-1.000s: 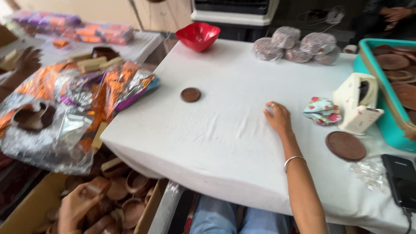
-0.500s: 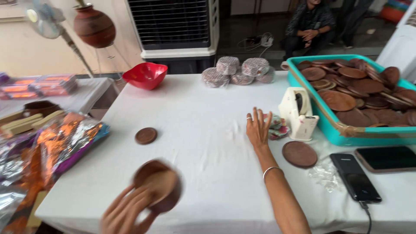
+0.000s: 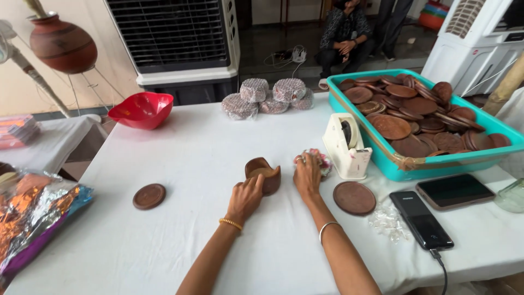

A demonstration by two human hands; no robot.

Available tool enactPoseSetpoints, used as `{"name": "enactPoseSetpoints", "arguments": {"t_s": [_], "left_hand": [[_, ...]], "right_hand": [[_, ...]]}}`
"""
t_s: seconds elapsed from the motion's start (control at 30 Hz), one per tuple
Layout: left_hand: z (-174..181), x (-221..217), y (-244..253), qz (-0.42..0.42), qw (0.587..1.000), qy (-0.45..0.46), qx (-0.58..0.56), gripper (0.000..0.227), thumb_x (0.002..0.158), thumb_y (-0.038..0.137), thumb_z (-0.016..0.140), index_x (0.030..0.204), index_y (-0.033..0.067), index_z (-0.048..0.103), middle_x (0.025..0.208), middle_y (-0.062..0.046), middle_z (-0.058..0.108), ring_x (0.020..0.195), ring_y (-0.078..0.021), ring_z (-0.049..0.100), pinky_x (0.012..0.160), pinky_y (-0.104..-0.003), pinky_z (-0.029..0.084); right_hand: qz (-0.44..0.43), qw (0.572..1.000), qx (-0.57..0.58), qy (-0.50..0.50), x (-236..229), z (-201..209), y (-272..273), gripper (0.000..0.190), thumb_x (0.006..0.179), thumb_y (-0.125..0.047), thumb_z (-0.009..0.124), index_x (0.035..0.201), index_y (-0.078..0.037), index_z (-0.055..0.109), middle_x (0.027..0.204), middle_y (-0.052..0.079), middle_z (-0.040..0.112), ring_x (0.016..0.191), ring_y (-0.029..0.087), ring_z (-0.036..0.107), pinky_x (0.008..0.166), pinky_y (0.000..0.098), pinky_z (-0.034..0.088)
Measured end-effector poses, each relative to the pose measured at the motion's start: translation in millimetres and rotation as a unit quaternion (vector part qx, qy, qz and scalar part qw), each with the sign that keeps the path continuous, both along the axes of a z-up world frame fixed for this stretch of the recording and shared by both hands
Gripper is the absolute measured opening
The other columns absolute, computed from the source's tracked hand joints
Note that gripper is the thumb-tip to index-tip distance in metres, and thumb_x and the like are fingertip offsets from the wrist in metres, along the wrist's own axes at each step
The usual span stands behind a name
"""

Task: Clean and wipe a brown clay or ceramic vessel with a cloth.

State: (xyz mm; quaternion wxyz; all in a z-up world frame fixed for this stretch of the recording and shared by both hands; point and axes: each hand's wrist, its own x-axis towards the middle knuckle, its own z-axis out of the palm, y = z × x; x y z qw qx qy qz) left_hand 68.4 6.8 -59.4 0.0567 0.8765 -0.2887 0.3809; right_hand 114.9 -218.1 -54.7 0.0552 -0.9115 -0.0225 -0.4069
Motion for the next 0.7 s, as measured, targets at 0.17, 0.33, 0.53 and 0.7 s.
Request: {"name": "enactPoseSetpoints", "arguments": {"t_s": [0.17,0.33,0.53,0.7], "left_hand": [[20.2,-27.3,6.1,0.046,0.994,0.099,-0.004,0.055,0.084,0.029,0.076,0.127,0.0017,0.056,0.101,-0.008,0.07,0.091,-0.021,0.071,0.07,-0.036,0.058],[31.3,-38.6,8.5,0.012,0.988,0.13,-0.079,0.071,0.078,0.046,0.078,0.127,0.0,0.054,0.115,-0.012,0.068,0.11,-0.0265,0.066,0.084,-0.041,0.055],[61.5,-54.1,12.4,-0.061,0.977,0.043,-0.201,0.083,0.078,0.045,0.082,0.14,0.0023,0.046,0.142,-0.015,0.059,0.13,-0.0315,0.057,0.105,-0.046,0.045],[55.7,-54.4,14.8,-0.079,0.95,0.049,-0.299,0.101,0.075,0.039,0.086,0.15,-0.0008,0.032,0.15,-0.02,0.048,0.131,-0.0362,0.052,0.108,-0.047,0.043]], "right_hand": [[0.181,0.968,0.168,-0.048,-4.6,5.9,13.2,0.012,0.091,0.006,0.065,0.093,-0.005,0.07,0.117,0.01,0.07,0.113,0.029,0.065,0.095,0.0398,0.054],[0.241,0.938,0.216,-0.124,-37.9,51.7,37.8,0.013,0.087,0.007,0.065,0.092,-0.004,0.071,0.117,0.013,0.071,0.108,0.031,0.066,0.092,0.0398,0.054],[0.382,0.761,0.521,-0.063,-37.6,64.1,55.1,0.006,0.092,0.002,0.067,0.093,-0.002,0.071,0.116,0.012,0.074,0.105,0.02,0.069,0.091,0.0318,0.055],[0.44,0.512,0.729,0.117,-51.7,77.4,58.0,0.014,0.092,-0.003,0.066,0.106,0.0,0.068,0.121,0.015,0.074,0.107,0.019,0.067,0.095,0.0323,0.056]]}}
